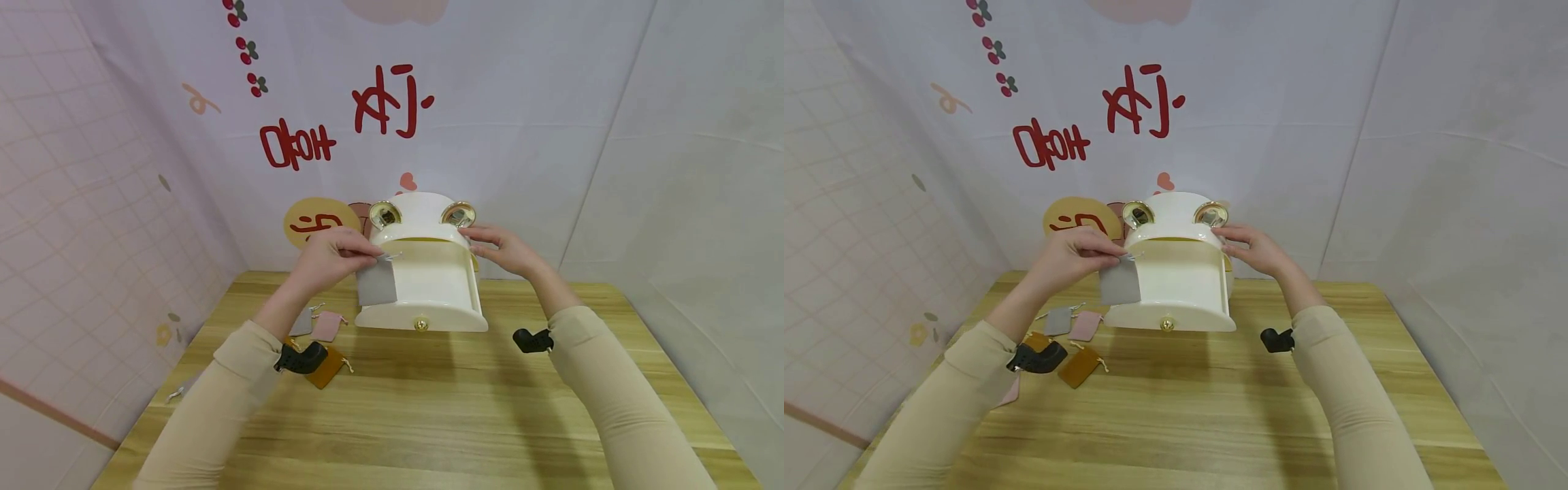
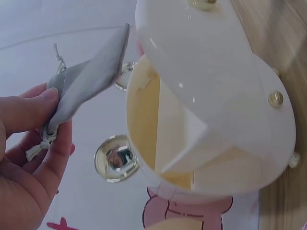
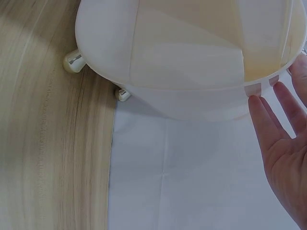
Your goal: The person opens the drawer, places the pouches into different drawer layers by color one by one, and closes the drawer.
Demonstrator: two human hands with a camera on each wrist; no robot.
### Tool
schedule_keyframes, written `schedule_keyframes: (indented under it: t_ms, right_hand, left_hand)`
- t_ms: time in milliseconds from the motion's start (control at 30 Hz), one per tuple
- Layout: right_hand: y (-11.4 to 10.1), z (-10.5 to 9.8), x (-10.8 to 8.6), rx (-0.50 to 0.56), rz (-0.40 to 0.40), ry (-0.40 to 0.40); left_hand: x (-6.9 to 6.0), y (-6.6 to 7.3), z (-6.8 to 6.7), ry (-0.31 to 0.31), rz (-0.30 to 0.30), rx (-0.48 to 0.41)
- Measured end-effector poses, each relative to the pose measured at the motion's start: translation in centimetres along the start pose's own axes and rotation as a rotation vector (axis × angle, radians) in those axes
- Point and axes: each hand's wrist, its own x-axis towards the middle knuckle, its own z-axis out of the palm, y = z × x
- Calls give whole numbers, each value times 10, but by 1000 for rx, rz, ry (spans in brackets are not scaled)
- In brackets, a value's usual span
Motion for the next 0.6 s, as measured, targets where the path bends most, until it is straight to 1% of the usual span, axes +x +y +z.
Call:
schedule_keyframes:
  t_ms: [133, 333, 433, 600]
  right_hand:
    - [-1, 0, -1, -2, -3, 0]
    - [-1, 1, -1, 1, -8, 5]
    - [-1, 2, 0, 19, -16, 12]
    - [1, 1, 1, 48, -34, 18]
  left_hand:
    - [11, 5, 14, -29, 7, -12]
    - [24, 13, 35, -65, 30, 34]
    - [30, 17, 44, -81, 40, 31]
    - [41, 19, 57, -91, 26, 19]
